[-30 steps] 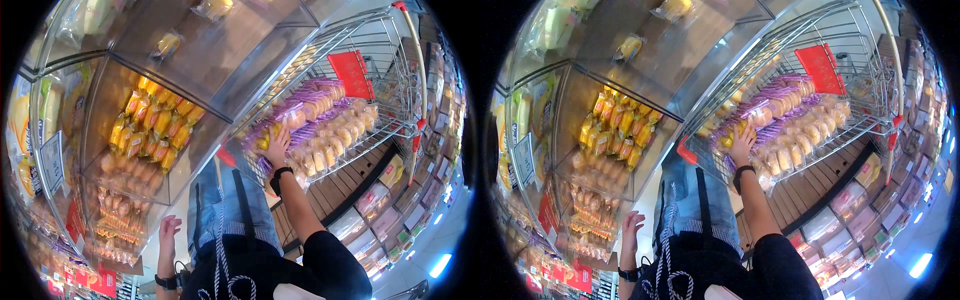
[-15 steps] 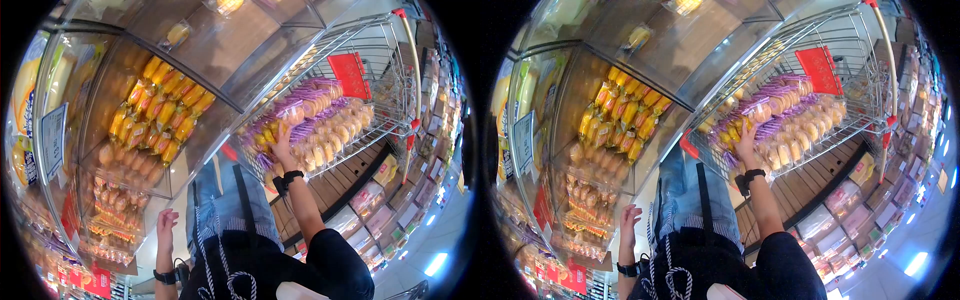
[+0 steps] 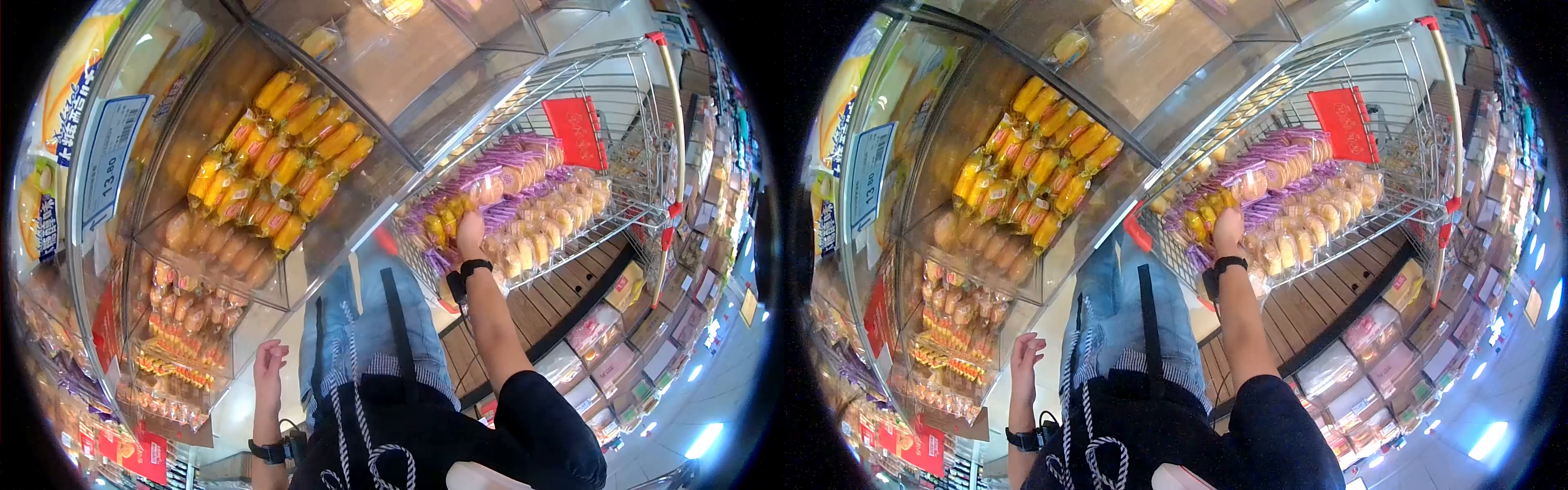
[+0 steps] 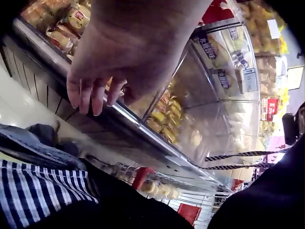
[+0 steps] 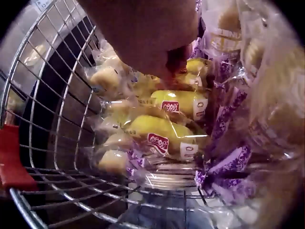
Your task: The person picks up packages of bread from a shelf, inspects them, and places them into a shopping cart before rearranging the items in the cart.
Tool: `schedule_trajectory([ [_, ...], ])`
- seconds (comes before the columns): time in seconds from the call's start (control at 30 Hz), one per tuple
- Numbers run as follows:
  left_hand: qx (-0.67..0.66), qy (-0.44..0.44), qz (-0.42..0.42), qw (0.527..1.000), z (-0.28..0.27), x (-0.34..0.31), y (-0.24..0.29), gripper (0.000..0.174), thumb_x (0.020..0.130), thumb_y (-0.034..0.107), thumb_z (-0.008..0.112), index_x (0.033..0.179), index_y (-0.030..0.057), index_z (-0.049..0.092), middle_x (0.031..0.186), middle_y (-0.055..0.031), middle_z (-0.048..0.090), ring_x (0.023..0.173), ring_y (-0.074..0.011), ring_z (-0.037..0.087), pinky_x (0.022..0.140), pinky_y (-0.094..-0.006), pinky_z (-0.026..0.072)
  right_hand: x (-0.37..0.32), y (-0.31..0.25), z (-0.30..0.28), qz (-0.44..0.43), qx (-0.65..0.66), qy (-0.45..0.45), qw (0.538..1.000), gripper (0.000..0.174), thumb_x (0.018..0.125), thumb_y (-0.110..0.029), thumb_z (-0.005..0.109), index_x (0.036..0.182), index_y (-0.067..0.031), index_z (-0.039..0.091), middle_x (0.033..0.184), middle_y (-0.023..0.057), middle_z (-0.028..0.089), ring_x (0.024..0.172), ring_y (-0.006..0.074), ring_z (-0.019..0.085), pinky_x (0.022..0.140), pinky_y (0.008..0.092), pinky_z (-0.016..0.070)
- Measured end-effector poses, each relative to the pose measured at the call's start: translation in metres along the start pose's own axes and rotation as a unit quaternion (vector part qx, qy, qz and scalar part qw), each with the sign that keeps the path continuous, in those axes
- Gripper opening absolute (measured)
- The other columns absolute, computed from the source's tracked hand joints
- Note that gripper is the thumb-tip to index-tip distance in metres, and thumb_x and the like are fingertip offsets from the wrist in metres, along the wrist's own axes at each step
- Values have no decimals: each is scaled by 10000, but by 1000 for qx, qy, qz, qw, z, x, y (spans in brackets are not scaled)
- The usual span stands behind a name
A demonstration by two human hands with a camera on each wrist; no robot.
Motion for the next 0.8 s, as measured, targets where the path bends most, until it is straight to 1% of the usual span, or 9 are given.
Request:
schedule_trajectory([
  [0.13, 4, -11, 21, 1000, -2, 0, 3, 276, 874, 265, 464, 1076, 82, 501, 979, -69, 577, 953, -163, 535, 788, -287, 397, -27, -20, -55, -87, 16, 131, 988, 109, 713, -71, 567, 783, 11, 576, 765, 205, 566, 701, 376, 547, 639, 415, 452],
  [0.23, 13, -22, 44, 999, 2, 1, 11, 268, 877, 257, 464, 1056, 66, 516, 957, -69, 584, 933, -161, 544, 783, -287, 403, -61, -44, -124, -181, 24, 273, 945, 98, 718, -63, 590, 753, 18, 548, 699, 156, 549, 621, 295, 550, 572, 350, 434],
  [0.3, 15, -41, 74, 996, 8, 1, 27, 246, 881, 235, 468, 1026, 46, 529, 937, -70, 588, 903, -152, 551, 775, -277, 410, -71, -41, -147, -113, 219, 140, 959, 105, 730, -66, 611, 731, 0, 529, 668, 93, 539, 603, 197, 531, 551, 291, 404],
  [0.33, 14, -58, 96, 994, 14, -1, 42, 228, 884, 215, 473, 1007, 33, 537, 928, -70, 588, 884, -143, 552, 769, -268, 413, -81, -42, -156, -78, 315, 71, 943, 118, 736, -67, 621, 720, -9, 519, 652, 61, 533, 594, 148, 522, 540, 261, 389],
  [0.37, 13, -75, 119, 990, 20, -4, 60, 212, 887, 195, 477, 988, 21, 544, 919, -71, 589, 864, -135, 554, 763, -259, 417, -91, -44, -160, -50, 441, 8, 896, 147, 739, -46, 637, 691, -17, 502, 627, 16, 550, 575, 94, 498, 537, 225, 393],
  [0.47, -6, -131, 210, 969, 42, -29, 129, 192, 882, 155, 487, 979, 2, 549, 917, -66, 591, 867, -124, 554, 778, -249, 421, -145, -98, -229, -75, 615, -77, 781, 124, 756, -16, 631, 719, -36, 515, 673, -10, 574, 606, 45, 506, 539, 187, 391],
  [0.57, -34, -181, 275, 944, 60, -74, 199, 172, 871, 109, 499, 979, -13, 555, 913, -55, 585, 873, -123, 558, 798, -241, 432, -191, -145, -286, -153, 662, -113, 725, 121, 764, -22, 637, 734, -47, 522, 688, 5, 584, 623, 37, 519, 554, 177, 398],
  [0.73, -72, -190, 461, 864, 65, -170, 291, 263, 827, 102, 566, 1051, -32, 536, 943, -52, 558, 851, -114, 547, 775, -228, 431, -266, -211, -355, -290, 627, -162, 705, 140, 740, -27, 662, 722, -35, 523, 723, 9, 579, 642, 43, 520, 567, 182, 400],
  [0.8, -22, -174, 486, 856, 63, -193, 306, 313, 794, 118, 615, 1061, -28, 541, 941, -36, 566, 803, -99, 540, 749, -228, 433, -293, -232, -374, -328, 612, -163, 701, 154, 720, -25, 678, 701, -34, 525, 703, -5, 547, 618, 45, 498, 554, 183, 384],
])
Point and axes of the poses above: each hand's wrist, its own x-axis towards the middle knuckle, its own z-axis out of the palm, y = z × x, the point moved 10 cm from there along x, towards the middle knuckle
